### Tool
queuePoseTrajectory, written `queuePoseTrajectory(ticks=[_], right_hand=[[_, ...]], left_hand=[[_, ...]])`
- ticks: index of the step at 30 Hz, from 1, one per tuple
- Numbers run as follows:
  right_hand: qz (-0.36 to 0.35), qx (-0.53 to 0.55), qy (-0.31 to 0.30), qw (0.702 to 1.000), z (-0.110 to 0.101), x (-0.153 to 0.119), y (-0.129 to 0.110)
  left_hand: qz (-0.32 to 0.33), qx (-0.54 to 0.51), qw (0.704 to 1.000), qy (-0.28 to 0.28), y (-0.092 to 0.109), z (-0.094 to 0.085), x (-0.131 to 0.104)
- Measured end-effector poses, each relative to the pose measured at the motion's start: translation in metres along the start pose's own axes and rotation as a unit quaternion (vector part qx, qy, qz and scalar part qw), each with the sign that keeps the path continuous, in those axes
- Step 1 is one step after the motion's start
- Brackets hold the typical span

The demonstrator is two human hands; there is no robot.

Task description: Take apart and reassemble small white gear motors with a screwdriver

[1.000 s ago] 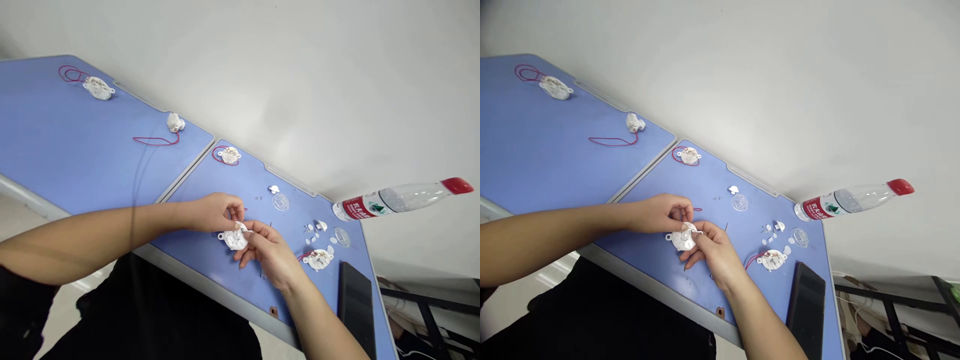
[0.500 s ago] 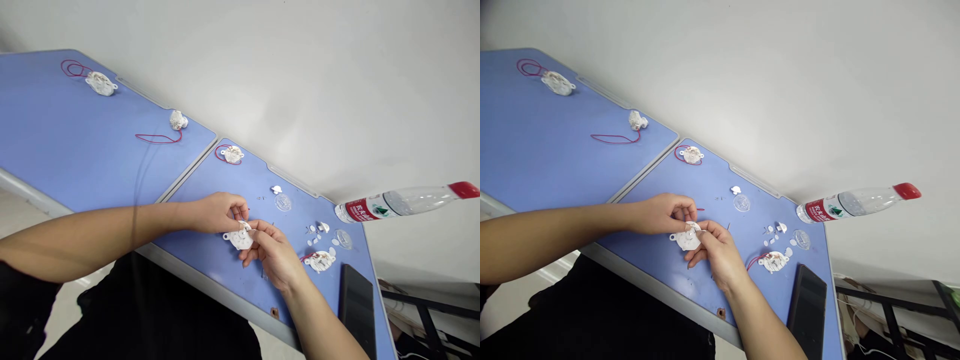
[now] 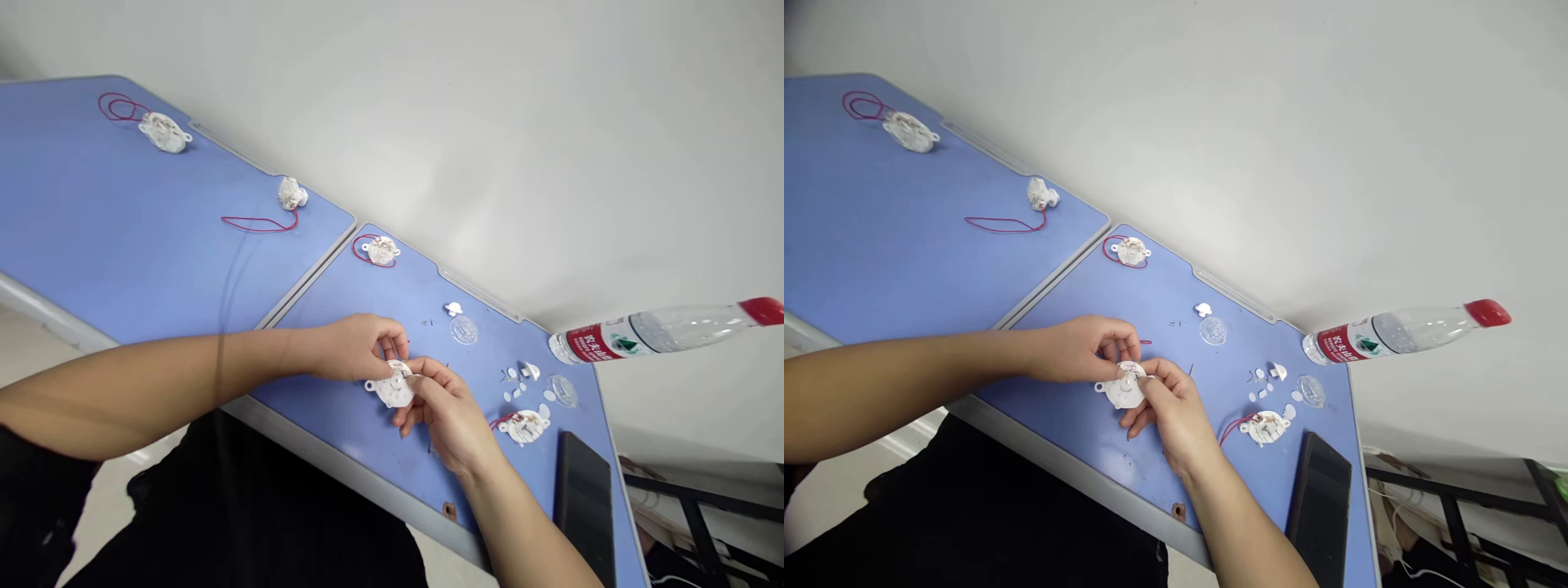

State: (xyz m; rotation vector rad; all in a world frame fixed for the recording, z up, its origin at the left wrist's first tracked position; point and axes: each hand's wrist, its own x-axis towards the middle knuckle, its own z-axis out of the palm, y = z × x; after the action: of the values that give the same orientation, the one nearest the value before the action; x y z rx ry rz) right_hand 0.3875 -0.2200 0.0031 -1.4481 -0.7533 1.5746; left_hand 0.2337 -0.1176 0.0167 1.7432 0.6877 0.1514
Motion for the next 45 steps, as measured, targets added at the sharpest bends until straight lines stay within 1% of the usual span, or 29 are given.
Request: queuePoseTrajectory(ticks=[8, 13, 17, 24, 28, 31, 37, 45], right_hand=[[-0.015, -0.01, 0.002, 1.0, 0.0, 0.0, 0.003], [-0.019, -0.019, 0.006, 1.0, 0.0, 0.0, 0.004], [-0.015, -0.02, 0.009, 1.0, 0.001, 0.0, 0.003], [-0.022, -0.027, 0.008, 0.999, 0.001, -0.001, 0.004], [-0.03, -0.041, 0.009, 0.999, 0.0, -0.001, 0.006], [-0.034, -0.047, 0.014, 0.998, 0.001, -0.002, 0.006], [-0.043, -0.04, 0.012, 0.998, 0.002, -0.003, 0.004], [-0.045, -0.038, 0.01, 0.998, 0.0, -0.003, 0.005]], left_hand=[[0.004, 0.031, 1.0, 0.001, 0.001, 0.0, -0.001], [0.04, 0.07, 0.997, -0.006, -0.002, 0.0, -0.002], [0.063, 0.115, 0.991, 0.01, -0.002, 0.001, -0.004], [0.069, 0.165, 0.984, 0.024, 0.003, 0.004, -0.007], [0.087, 0.203, 0.974, 0.053, 0.005, 0.008, -0.009], [0.092, 0.218, 0.969, 0.071, 0.007, 0.012, -0.012], [0.085, 0.25, 0.961, 0.088, 0.011, 0.017, -0.017], [0.105, 0.251, 0.958, 0.09, 0.007, 0.02, -0.017]])
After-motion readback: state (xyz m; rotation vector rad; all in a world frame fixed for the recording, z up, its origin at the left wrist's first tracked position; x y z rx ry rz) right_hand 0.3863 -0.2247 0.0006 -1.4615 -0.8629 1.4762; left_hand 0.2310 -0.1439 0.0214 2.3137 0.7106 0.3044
